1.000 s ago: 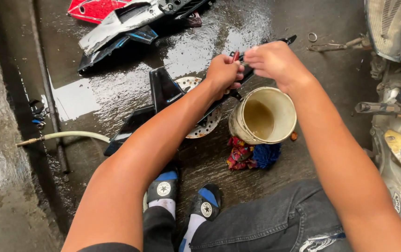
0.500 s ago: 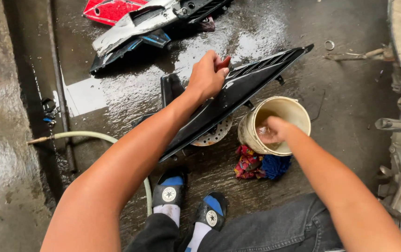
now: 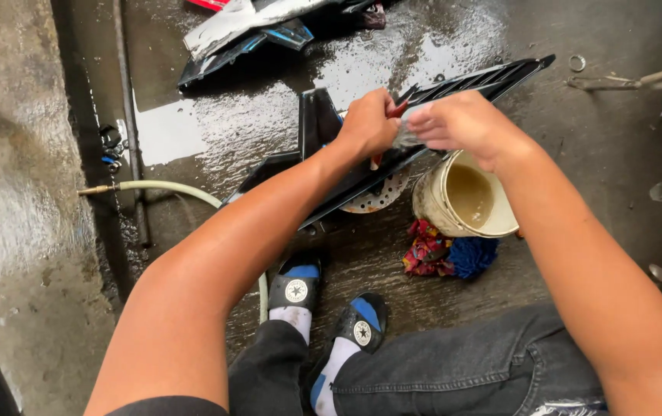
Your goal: Washing and cleaning motorcycle plastic body panels using water, a bucket, and a cloth
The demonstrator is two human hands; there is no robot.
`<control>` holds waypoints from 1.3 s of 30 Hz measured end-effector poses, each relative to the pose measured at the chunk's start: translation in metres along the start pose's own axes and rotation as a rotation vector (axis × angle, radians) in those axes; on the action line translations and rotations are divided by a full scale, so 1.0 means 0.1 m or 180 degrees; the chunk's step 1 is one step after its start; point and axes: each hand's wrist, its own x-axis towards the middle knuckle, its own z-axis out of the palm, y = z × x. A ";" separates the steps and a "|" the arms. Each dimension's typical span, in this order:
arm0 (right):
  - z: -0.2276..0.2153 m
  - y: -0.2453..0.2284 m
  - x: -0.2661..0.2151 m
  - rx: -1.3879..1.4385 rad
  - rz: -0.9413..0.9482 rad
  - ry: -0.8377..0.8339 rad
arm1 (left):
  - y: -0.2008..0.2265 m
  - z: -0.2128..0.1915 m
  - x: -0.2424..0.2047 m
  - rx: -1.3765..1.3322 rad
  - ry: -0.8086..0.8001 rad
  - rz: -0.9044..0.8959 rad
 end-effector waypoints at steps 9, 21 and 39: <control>-1.02 3.37 1.80 -0.1468 0.1259 0.0314 | 0.17 -0.32 -0.12 -0.0279 -0.0093 -0.0118; -1.04 1.77 0.97 0.1474 0.1138 -0.0374 | 0.61 0.13 0.36 -0.0907 -0.0071 -0.0060; -0.80 3.42 1.80 -0.0490 0.1189 0.0688 | 0.50 -0.28 0.26 -0.0170 0.0047 0.0135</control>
